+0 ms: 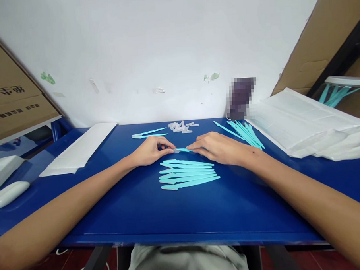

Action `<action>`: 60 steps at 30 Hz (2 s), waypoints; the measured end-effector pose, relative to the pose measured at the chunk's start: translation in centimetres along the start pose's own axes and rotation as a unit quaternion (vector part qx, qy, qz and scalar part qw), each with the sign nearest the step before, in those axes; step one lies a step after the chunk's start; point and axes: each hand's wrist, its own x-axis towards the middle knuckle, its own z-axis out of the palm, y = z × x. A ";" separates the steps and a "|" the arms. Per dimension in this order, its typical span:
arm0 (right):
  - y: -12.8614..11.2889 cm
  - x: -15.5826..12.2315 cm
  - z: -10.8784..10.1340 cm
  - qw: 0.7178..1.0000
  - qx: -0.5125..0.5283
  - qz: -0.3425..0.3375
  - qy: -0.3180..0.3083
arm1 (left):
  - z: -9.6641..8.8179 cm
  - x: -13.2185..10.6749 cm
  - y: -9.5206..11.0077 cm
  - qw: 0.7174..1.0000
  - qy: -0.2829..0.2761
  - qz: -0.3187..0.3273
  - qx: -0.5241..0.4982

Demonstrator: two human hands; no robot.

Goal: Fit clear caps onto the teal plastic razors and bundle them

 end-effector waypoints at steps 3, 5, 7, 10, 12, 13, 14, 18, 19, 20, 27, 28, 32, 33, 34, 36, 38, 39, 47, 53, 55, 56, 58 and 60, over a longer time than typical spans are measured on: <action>0.0 -0.1 0.0 1.000 -0.001 -0.001 0.000 | 0.0 0.0 0.0 1.000 0.003 0.002 -0.001; -0.2 0.0 0.2 1.000 -0.008 -0.001 0.002 | 0.1 0.0 0.0 1.000 0.006 0.000 0.000; -0.5 0.3 0.6 1.000 -0.017 0.001 0.009 | 0.2 0.1 0.0 1.000 0.009 -0.004 0.000; -1.1 1.1 1.5 0.999 -0.035 0.017 0.025 | 0.4 0.3 0.0 1.000 0.014 -0.004 -0.007; -1.4 1.6 2.0 0.998 -0.044 0.037 0.029 | 0.6 0.5 -0.1 1.000 0.021 -0.004 -0.017; -1.5 1.9 2.2 0.997 -0.045 0.047 0.029 | 0.6 0.6 -0.1 0.999 0.024 -0.005 -0.020; -1.6 2.0 2.4 0.997 -0.045 0.055 0.028 | 0.7 0.6 -0.2 0.999 0.027 -0.007 -0.022; -1.6 2.3 2.7 0.996 -0.054 0.073 0.024 | 0.9 0.8 -0.3 0.999 0.026 -0.008 -0.019; -1.7 2.3 2.8 0.995 -0.059 0.074 0.023 | 0.9 0.8 -0.2 1.000 0.025 -0.005 -0.013; -1.8 2.4 2.9 0.995 -0.064 0.075 0.022 | 0.9 0.8 -0.1 1.000 0.025 0.000 -0.001; -1.9 2.7 2.0 0.992 -0.091 0.073 0.041 | -1.7 0.1 0.1 0.980 -0.051 0.092 0.171; -1.7 2.6 1.7 0.992 -0.083 0.072 0.059 | -2.4 -0.3 -0.2 0.976 -0.054 0.086 0.193; 0.0 1.7 0.3 0.986 -0.027 0.087 0.138 | -5.9 -1.7 -2.3 0.963 -0.059 0.017 0.262; 0.3 1.4 0.1 0.985 -0.009 0.094 0.146 | -6.6 -2.0 -2.9 0.960 -0.059 -0.004 0.273; 0.6 1.1 0.0 0.984 0.011 0.101 0.147 | -7.3 -2.2 -3.5 0.958 -0.057 -0.023 0.282; 0.9 0.5 0.0 0.983 0.051 0.115 0.137 | -8.3 -2.5 -4.6 0.953 -0.049 -0.048 0.295; 0.6 0.2 0.1 0.980 0.082 0.121 0.134 | -8.8 -2.6 -5.4 0.950 -0.034 -0.059 0.306; 0.3 0.0 0.1 0.980 0.089 0.121 0.130 | -8.8 -2.7 -5.7 0.948 -0.024 -0.060 0.312; -2.3 -0.1 0.3 0.990 0.121 0.060 -0.035 | -8.0 -2.6 -5.5 0.946 0.029 -0.039 0.321; -2.4 0.3 0.1 0.989 0.126 0.068 -0.044 | -7.2 -2.3 -4.3 0.945 0.044 -0.025 0.322; -2.5 0.2 -0.1 0.991 0.109 0.064 -0.052 | -7.1 -2.3 -4.1 0.946 0.045 -0.020 0.322; -2.6 0.2 -0.1 0.992 0.092 0.060 -0.056 | -7.0 -2.3 -4.1 0.946 0.045 -0.019 0.322; -2.7 0.0 -0.2 0.996 0.048 0.053 -0.059 | -7.0 -2.3 -4.1 0.945 0.043 -0.020 0.322; -2.9 0.0 -0.3 0.997 0.009 0.053 -0.058 | -6.9 -2.2 -4.1 0.945 0.037 -0.021 0.324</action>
